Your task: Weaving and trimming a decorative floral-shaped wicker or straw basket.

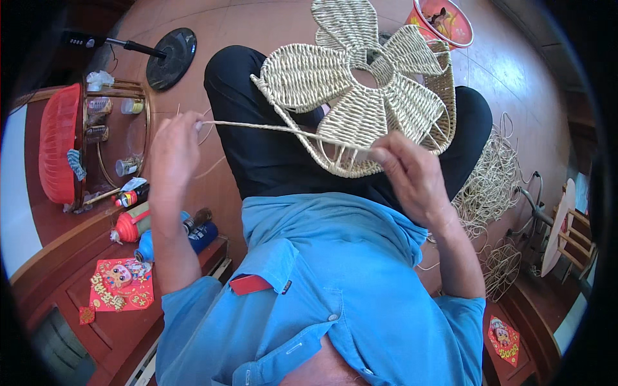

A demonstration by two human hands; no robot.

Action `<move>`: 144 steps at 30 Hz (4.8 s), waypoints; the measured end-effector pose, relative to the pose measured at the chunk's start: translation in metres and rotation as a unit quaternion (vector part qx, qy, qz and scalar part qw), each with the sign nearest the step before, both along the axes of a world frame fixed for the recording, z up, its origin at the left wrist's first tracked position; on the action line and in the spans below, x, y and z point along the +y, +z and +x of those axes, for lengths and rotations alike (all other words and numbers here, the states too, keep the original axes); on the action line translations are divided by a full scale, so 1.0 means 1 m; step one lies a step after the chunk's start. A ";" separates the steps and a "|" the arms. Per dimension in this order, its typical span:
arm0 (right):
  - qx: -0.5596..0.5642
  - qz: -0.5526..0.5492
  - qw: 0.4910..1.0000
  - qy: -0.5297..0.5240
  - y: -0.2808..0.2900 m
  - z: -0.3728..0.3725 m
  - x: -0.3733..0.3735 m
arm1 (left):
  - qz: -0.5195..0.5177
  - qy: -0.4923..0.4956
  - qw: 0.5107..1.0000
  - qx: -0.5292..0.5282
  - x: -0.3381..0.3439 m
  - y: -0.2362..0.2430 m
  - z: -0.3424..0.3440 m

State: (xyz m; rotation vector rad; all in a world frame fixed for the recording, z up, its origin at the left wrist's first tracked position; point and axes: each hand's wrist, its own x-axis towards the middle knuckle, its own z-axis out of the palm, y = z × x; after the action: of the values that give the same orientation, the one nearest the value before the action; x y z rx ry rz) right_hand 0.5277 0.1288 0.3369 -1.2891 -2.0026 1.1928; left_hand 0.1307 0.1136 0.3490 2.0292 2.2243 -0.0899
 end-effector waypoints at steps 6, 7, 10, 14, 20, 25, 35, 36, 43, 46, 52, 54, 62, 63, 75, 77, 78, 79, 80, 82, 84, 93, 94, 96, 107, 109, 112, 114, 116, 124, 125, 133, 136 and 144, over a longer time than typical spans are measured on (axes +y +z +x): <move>0.022 0.008 1.000 0.008 -0.010 -0.032 -0.032 | -0.005 -0.126 0.865 -0.485 -0.040 0.003 0.123; 0.027 -0.008 1.000 -0.003 -0.012 -0.034 -0.034 | -0.122 -0.015 0.798 -0.590 -0.047 0.004 0.133; 0.039 -0.023 0.999 -0.017 -0.015 -0.033 -0.030 | -0.047 -0.040 0.813 -0.579 -0.043 -0.011 0.136; 0.008 0.019 0.998 -0.066 -0.013 -0.027 -0.026 | -0.018 -0.027 0.863 -0.504 -0.035 -0.019 0.111; -0.055 0.137 0.989 -0.028 -0.016 -0.033 -0.030 | 0.166 -0.105 0.928 -0.317 -0.019 -0.018 0.094; -0.145 0.179 0.972 0.033 -0.017 -0.035 -0.032 | 0.214 -0.137 0.934 -0.251 -0.003 -0.022 0.084; -0.220 0.081 0.965 0.115 -0.014 -0.044 -0.029 | 0.036 -0.183 0.897 -0.401 -0.007 -0.043 0.124; -0.221 0.081 0.965 0.118 -0.015 -0.045 -0.027 | -0.008 -0.162 0.886 -0.433 -0.005 -0.043 0.122; -0.187 0.037 0.979 0.067 -0.024 -0.048 -0.021 | -0.160 -0.089 0.831 -0.526 0.004 -0.040 0.114; -0.136 0.044 0.989 0.029 -0.028 -0.049 -0.024 | -0.100 -0.128 0.853 -0.495 0.003 -0.041 0.117; -0.096 0.202 0.975 0.015 -0.039 -0.050 -0.038 | -0.088 -0.112 0.885 -0.443 -0.003 -0.035 0.119; -0.115 0.220 0.968 0.018 -0.040 -0.050 -0.041 | -0.061 -0.102 0.892 -0.436 -0.006 -0.030 0.121; 0.237 -0.165 0.938 -0.191 -0.023 -0.042 -0.030 | 0.152 -0.223 0.919 -0.286 -0.004 -0.022 0.131; 0.203 -0.170 0.947 -0.182 -0.018 -0.036 -0.029 | 0.144 -0.235 0.909 -0.313 -0.003 -0.024 0.134; 0.322 -0.270 0.886 -0.197 -0.017 0.017 -0.028 | 0.032 -0.248 0.876 -0.412 -0.009 -0.029 0.156; 0.300 -0.237 0.899 -0.214 -0.024 0.024 -0.031 | -0.013 -0.186 0.885 -0.426 -0.010 -0.025 0.156; 0.282 -0.235 0.902 -0.226 -0.025 0.028 -0.034 | -0.014 -0.188 0.885 -0.425 -0.010 -0.024 0.157; 0.260 -0.237 0.904 -0.243 -0.027 0.030 -0.038 | -0.029 -0.160 0.881 -0.443 -0.010 -0.024 0.157; 0.254 -0.250 0.903 -0.240 -0.027 0.032 -0.044 | -0.044 -0.133 0.875 -0.464 -0.010 -0.023 0.157; 0.214 -0.264 0.912 -0.229 -0.030 0.030 -0.055 | -0.066 -0.115 0.865 -0.484 -0.009 -0.024 0.157; 0.165 -0.293 0.918 -0.210 -0.032 0.023 -0.069 | -0.092 -0.098 0.852 -0.505 -0.007 -0.025 0.157; 0.131 -0.191 0.965 -0.126 -0.051 0.011 -0.086 | -0.110 -0.017 0.693 -0.712 0.003 -0.031 0.154; 0.122 -0.170 0.972 -0.107 -0.052 0.011 -0.087 | -0.108 -0.021 0.699 -0.707 0.004 -0.031 0.153; 0.134 -0.164 0.972 -0.099 -0.054 0.010 -0.092 | -0.126 -0.011 0.702 -0.701 0.005 -0.030 0.154; 0.174 -0.203 0.961 -0.064 -0.060 0.009 -0.104 | -0.015 -0.147 0.867 -0.476 -0.002 -0.028 0.163; 0.167 -0.218 0.960 -0.058 -0.062 0.011 -0.102 | 0.018 -0.180 0.872 -0.455 0.000 -0.032 0.163; 0.162 -0.250 0.953 -0.050 -0.065 0.015 -0.097 | 0.066 -0.222 0.885 -0.404 0.002 -0.037 0.165; 0.164 -0.264 0.949 -0.048 -0.068 0.016 -0.094 | 0.119 -0.288 0.896 -0.316 0.003 -0.038 0.167; 0.228 -0.360 0.902 -0.075 -0.069 0.017 -0.094 | 0.122 -0.314 0.894 -0.294 0.003 -0.038 0.169; 0.384 -0.473 0.781 -0.141 -0.068 0.012 -0.091 | 0.073 -0.349 0.898 -0.258 0.006 -0.037 0.177; 0.386 -0.481 0.773 -0.152 -0.068 0.012 -0.091 | 0.047 -0.343 0.895 -0.280 0.006 -0.037 0.177; 0.376 -0.494 0.757 -0.206 -0.069 0.006 -0.089 | -0.005 -0.312 0.884 -0.347 0.005 -0.041 0.174; 0.372 -0.514 0.737 -0.233 -0.071 0.003 -0.086 | -0.014 -0.313 0.882 -0.352 0.005 -0.041 0.176; 0.429 -0.569 0.655 -0.252 -0.082 -0.004 -0.079 | -0.032 -0.300 0.900 -0.316 0.001 -0.041 0.183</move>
State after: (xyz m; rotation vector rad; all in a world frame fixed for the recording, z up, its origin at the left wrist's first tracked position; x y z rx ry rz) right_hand 0.5237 0.0498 0.2554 -1.1623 -0.0294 2.2253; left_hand 0.3137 0.1147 0.3083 2.2071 1.1655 0.3778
